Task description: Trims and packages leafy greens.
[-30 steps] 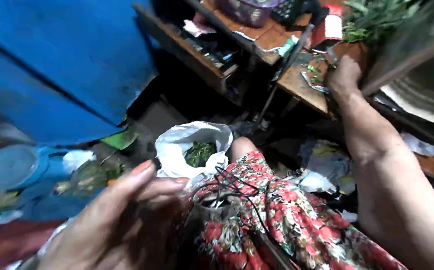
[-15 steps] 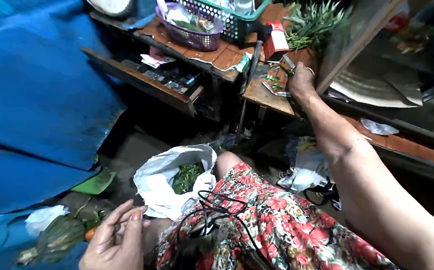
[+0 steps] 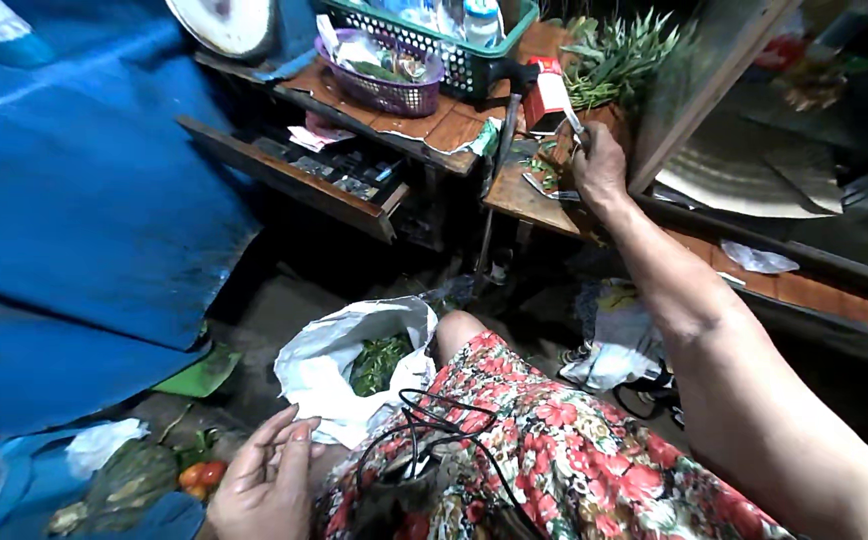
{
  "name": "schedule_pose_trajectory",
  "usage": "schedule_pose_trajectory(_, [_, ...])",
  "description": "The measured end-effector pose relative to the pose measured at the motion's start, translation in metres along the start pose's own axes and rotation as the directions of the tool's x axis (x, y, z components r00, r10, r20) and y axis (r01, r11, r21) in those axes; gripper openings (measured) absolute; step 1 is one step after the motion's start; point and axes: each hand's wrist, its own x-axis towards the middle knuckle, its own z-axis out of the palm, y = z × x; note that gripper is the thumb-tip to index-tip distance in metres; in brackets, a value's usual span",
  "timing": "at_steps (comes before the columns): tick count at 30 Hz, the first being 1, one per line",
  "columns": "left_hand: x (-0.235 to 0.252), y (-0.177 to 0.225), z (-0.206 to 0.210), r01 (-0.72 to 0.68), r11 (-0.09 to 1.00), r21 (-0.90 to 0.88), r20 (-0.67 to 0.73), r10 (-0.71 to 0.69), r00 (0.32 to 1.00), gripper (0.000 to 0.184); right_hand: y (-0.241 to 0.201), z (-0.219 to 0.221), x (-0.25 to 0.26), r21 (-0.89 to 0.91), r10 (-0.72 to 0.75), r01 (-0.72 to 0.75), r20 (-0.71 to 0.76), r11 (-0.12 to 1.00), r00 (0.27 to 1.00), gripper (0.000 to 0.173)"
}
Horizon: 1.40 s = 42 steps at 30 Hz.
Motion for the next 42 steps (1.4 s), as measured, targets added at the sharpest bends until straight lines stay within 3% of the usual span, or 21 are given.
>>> schedule_pose_trajectory(4, [0.004,0.006,0.006,-0.007,0.999,-0.046,0.018,0.008,1.000,0.025,-0.019,-0.014,-0.008,0.330,-0.093,0.139,-0.152,0.934,0.984,0.038])
schedule_pose_trajectory(7, [0.010,0.014,0.017,-0.031,0.998,-0.060,0.053,0.035,0.998,0.024,-0.048,-0.021,-0.029,0.655,-0.154,0.235,-0.179,0.718,0.972,0.035])
schedule_pose_trajectory(10, [0.017,0.031,0.031,-0.012,0.994,-0.105,0.125,0.025,0.992,0.022,-0.088,-0.026,-0.071,0.864,-0.131,0.074,-0.010,0.497,0.991,0.037])
schedule_pose_trajectory(15, [0.027,0.057,0.065,0.048,0.963,-0.265,0.246,0.019,0.969,0.021,-0.141,-0.004,-0.162,0.957,-0.266,-0.168,0.230,0.235,0.936,0.037])
schedule_pose_trajectory(19, [0.028,0.060,0.086,0.131,0.948,-0.289,0.270,-0.051,0.962,0.038,-0.162,0.023,-0.216,0.900,-0.332,-0.367,0.428,0.234,0.840,0.038])
schedule_pose_trajectory(23, [0.024,0.047,0.092,0.220,0.904,-0.367,0.223,-0.144,0.964,0.034,-0.165,0.040,-0.242,0.845,-0.365,-0.447,0.532,0.294,0.764,0.036])
schedule_pose_trajectory(30, [0.021,0.029,0.095,0.294,0.824,-0.484,0.110,-0.276,0.955,0.009,-0.153,0.047,-0.248,0.806,-0.392,-0.477,0.588,0.350,0.707,0.031])
schedule_pose_trajectory(36, [0.022,0.022,0.084,0.243,0.801,-0.548,-0.011,-0.297,0.955,0.010,-0.139,0.041,-0.246,0.750,-0.430,-0.520,0.661,0.409,0.615,0.030])
schedule_pose_trajectory(40, [0.020,0.023,0.078,0.266,0.806,-0.529,-0.043,-0.338,0.940,0.011,-0.131,0.044,-0.248,0.722,-0.492,-0.439,0.688,0.534,0.533,0.040])
schedule_pose_trajectory(42, [0.019,0.022,0.076,0.276,0.805,-0.525,-0.034,-0.344,0.939,0.011,-0.131,0.045,-0.250,0.716,-0.515,-0.443,0.697,0.539,0.499,0.043])
